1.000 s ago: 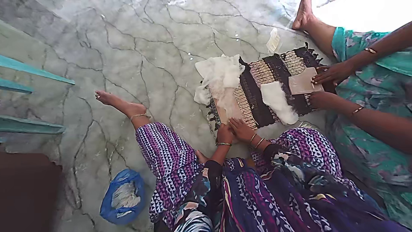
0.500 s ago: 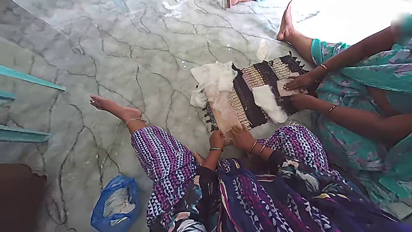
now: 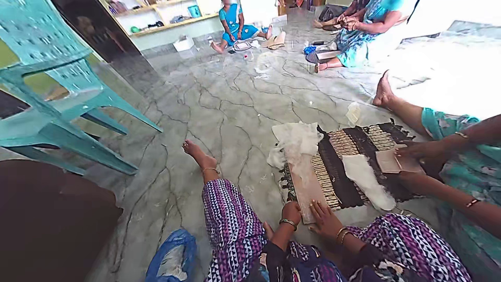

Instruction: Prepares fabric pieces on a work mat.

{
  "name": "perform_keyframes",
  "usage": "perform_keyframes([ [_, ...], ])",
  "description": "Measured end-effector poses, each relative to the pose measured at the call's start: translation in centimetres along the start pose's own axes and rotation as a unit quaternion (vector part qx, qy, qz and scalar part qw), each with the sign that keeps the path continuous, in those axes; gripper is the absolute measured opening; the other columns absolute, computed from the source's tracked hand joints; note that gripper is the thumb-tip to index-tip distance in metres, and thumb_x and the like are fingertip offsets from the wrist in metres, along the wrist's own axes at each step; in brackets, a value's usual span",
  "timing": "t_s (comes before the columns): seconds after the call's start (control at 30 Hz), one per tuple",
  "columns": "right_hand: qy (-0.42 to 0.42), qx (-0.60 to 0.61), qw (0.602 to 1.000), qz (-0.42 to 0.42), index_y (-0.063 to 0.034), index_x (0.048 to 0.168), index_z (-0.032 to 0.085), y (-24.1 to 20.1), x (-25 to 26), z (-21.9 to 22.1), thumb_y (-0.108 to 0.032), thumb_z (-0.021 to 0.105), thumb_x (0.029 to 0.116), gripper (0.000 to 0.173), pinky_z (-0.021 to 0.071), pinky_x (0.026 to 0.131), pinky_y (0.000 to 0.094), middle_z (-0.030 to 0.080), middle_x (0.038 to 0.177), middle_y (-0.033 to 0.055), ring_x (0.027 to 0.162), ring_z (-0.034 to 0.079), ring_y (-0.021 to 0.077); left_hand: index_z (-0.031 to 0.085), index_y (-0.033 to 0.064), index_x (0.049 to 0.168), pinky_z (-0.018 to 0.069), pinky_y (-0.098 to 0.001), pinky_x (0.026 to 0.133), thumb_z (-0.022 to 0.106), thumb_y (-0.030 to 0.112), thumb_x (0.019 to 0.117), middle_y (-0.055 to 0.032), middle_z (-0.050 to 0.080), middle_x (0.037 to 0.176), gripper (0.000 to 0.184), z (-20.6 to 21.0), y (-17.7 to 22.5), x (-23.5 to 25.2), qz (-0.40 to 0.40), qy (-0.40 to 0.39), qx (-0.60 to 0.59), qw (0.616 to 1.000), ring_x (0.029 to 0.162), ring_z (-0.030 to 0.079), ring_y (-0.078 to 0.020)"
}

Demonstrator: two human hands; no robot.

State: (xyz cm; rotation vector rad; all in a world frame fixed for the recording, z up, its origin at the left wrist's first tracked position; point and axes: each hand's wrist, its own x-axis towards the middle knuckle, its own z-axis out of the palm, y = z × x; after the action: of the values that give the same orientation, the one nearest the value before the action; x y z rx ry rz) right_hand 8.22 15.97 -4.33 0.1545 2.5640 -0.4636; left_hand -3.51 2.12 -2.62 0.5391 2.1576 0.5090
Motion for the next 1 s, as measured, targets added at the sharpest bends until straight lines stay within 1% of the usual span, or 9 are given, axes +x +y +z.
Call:
perform_keyframes([
  [0.07, -0.048, -0.016, 0.999, 0.014, -0.0006, 0.163, 0.021, -0.6, -0.9, -0.9, -0.056, 0.051, 0.103, 0.087, 0.0109, 0.124, 0.0658, 0.016, 0.17, 0.0246, 0.158, 0.015, 0.0409, 0.066, -0.0038, 0.128, 0.044, -0.0542, 0.113, 0.059, 0.011, 0.1022, -0.0243, 0.066, 0.131, 0.031, 0.3, -0.3, -0.3, -0.002, -0.01, 0.002, 1.0, 0.129, 0.06, -0.0374],
  [0.13, -0.065, -0.028, 0.997, 0.021, 0.0003, 0.16, 0.03, -1.6, -1.2, -2.0, -0.056, 0.047, 0.1049, 0.081, 0.0093, 0.124, 0.0667, 0.026, 0.167, 0.0256, 0.156, 0.023, 0.0412, 0.066, -0.0035, 0.129, 0.0438, -0.054, 0.113, 0.059, 0.013, 0.1029, -0.0241, 0.066, 0.132, 0.031, 0.5, -0.6, -0.7, 0.0, 0.0, 0.007, 1.0, 0.13, 0.06, -0.0373],
  [0.2, -0.008, -0.015, 1.0, 0.027, -0.001, 0.154, 0.044, -1.9, -0.9, -2.6, -0.05, 0.046, 0.1065, 0.068, 0.0114, 0.125, 0.0637, 0.041, 0.161, 0.022, 0.152, 0.034, 0.0374, 0.067, -0.0032, 0.128, 0.0438, -0.0537, 0.113, 0.058, 0.011, 0.1022, -0.024, 0.065, 0.134, 0.031, 0.6, -0.2, -1.0, 0.007, 0.03, 0.001, 1.0, 0.13, 0.06, -0.0371],
  [0.33, 0.035, -0.01, 0.999, 0.004, -0.005, 0.163, 0.025, -1.7, 0.7, -1.6, -0.048, 0.05, 0.1058, 0.076, 0.0109, 0.126, 0.0632, 0.018, 0.171, 0.0205, 0.158, 0.019, 0.0375, 0.066, -0.0048, 0.128, 0.0438, -0.0521, 0.114, 0.057, 0.009, 0.1031, -0.0247, 0.063, 0.136, 0.03, 1.1, -0.2, -1.3, 0.015, 0.068, -0.013, 0.998, 0.131, 0.059, -0.0371],
  [0.43, 0.054, -0.012, 0.998, -0.017, -0.0037, 0.163, 0.024, -0.5, 1.5, 0.5, -0.052, 0.054, 0.1023, 0.083, 0.0164, 0.123, 0.0648, 0.018, 0.169, 0.0251, 0.157, 0.019, 0.0429, 0.064, -0.006, 0.13, 0.0412, -0.0539, 0.115, 0.053, 0.009, 0.1039, -0.0251, 0.061, 0.14, 0.032, 1.1, 0.3, -1.4, 0.017, 0.056, -0.009, 0.998, 0.135, 0.056, -0.0383],
  [0.63, 0.014, -0.004, 1.0, -0.003, -0.0051, 0.164, 0.021, -0.6, 0.9, 0.4, -0.058, 0.058, 0.0985, 0.092, 0.0128, 0.124, 0.0649, 0.01, 0.171, 0.0233, 0.159, 0.012, 0.0424, 0.063, -0.0058, 0.132, 0.0401, -0.0555, 0.116, 0.052, 0.01, 0.1036, -0.0262, 0.062, 0.139, 0.034, 1.4, -0.1, -1.7, 0.022, 0.038, -0.011, 0.999, 0.135, 0.056, -0.0395],
  [0.77, 0.015, -0.009, 1.0, 0.0, -0.0046, 0.164, 0.02, -0.6, 0.1, 0.9, -0.057, 0.061, 0.0973, 0.094, 0.0148, 0.122, 0.0675, 0.01, 0.171, 0.0237, 0.158, 0.012, 0.0439, 0.059, -0.007, 0.136, 0.0362, -0.0523, 0.119, 0.049, 0.007, 0.106, -0.026, 0.057, 0.145, 0.035, -0.3, 2.3, -5.3, 0.002, 0.004, -0.006, 1.0, 0.14, 0.051, -0.0378],
  [0.9, 0.048, 0.002, 0.999, -0.014, -0.0056, 0.163, 0.025, -0.5, -0.7, 1.0, -0.057, 0.062, 0.0969, 0.092, 0.0167, 0.121, 0.0697, 0.015, 0.17, 0.0248, 0.157, 0.017, 0.0452, 0.062, -0.0043, 0.135, 0.0404, -0.0548, 0.116, 0.051, 0.009, 0.1043, -0.0249, 0.059, 0.144, 0.035, 1.6, 0.0, -4.0, 0.035, 0.068, -0.012, 0.997, 0.137, 0.054, -0.0395],
  [1.0, 0.078, 0.014, 0.996, -0.039, -0.0031, 0.161, 0.03, -0.9, -0.3, 2.1, -0.055, 0.062, 0.0974, 0.089, 0.0191, 0.118, 0.0728, 0.02, 0.168, 0.0289, 0.155, 0.021, 0.0491, 0.064, -0.0015, 0.135, 0.0414, -0.051, 0.117, 0.059, 0.01, 0.1002, -0.0242, 0.058, 0.144, 0.037, 1.6, 0.1, -6.8, 0.031, 0.102, 0.011, 0.994, 0.137, 0.054, -0.0376],
])
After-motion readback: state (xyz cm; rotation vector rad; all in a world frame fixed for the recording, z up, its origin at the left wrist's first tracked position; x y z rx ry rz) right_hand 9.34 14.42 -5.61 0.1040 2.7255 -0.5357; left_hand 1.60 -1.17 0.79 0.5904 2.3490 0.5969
